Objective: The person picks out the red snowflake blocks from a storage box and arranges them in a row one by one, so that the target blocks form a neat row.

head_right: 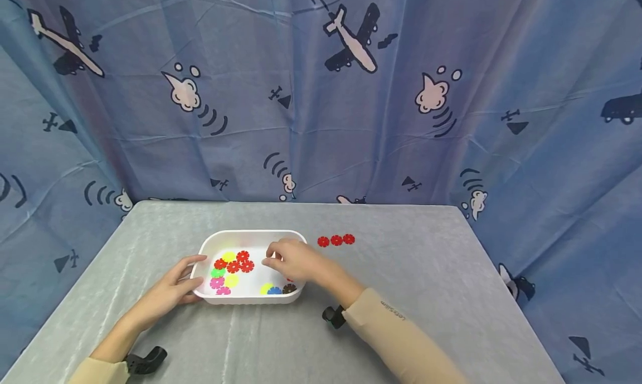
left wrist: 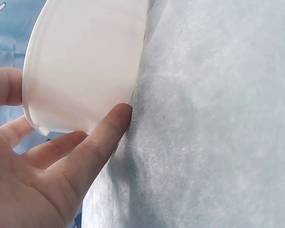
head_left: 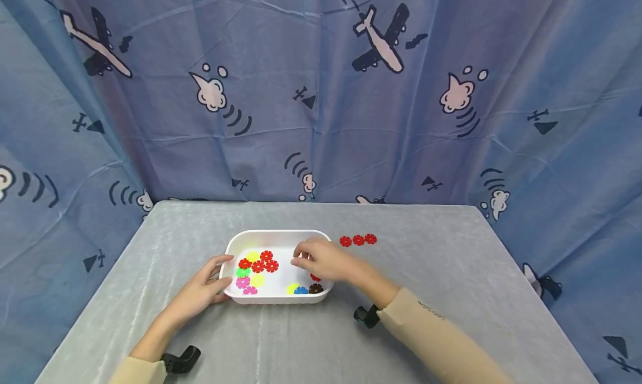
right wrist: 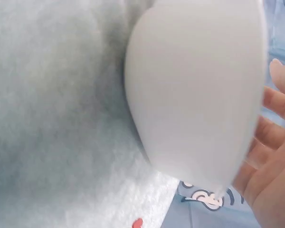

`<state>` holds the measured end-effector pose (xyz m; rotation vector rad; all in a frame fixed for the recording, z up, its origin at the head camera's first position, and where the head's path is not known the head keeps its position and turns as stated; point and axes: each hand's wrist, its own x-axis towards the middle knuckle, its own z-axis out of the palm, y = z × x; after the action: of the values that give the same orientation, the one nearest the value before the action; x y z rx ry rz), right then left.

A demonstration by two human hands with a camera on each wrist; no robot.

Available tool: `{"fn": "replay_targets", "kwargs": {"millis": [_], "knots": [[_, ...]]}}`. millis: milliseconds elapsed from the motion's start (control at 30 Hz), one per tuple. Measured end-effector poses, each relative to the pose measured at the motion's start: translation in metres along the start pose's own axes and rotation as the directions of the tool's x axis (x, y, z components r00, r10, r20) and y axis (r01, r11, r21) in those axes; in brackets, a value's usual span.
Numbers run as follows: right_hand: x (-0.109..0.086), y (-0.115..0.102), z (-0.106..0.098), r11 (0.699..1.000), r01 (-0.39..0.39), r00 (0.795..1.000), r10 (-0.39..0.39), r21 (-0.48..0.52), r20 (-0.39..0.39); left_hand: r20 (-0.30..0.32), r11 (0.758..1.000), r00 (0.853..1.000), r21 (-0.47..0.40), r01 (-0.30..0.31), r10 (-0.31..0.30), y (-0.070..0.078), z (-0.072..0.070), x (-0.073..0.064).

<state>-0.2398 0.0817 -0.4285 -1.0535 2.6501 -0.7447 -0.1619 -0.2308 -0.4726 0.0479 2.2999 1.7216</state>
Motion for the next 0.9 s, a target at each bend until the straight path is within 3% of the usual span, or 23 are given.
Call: {"fn": "replay_targets", "kwargs": {"millis": [367, 633, 900], "knots": [[0.006, 0.001, 0.017, 0.987, -0.022, 0.998, 0.031, -0.157, 0.054, -0.001, 1.000, 1.000, 0.003, -0.013, 0.013, 0.002, 0.002, 0.000], [0.014, 0.000, 0.020, 0.988, -0.091, 0.991, 0.103, -0.126, 0.086, 0.002, 1.000, 1.000, 0.003, -0.012, 0.012, 0.001, 0.000, 0.000], [0.017, -0.003, 0.016, 0.990, -0.102, 0.989, 0.111, -0.094, 0.096, -0.003, 1.000, 1.000, -0.001, -0.013, 0.013, -0.001, 0.000, 0.000]]}}
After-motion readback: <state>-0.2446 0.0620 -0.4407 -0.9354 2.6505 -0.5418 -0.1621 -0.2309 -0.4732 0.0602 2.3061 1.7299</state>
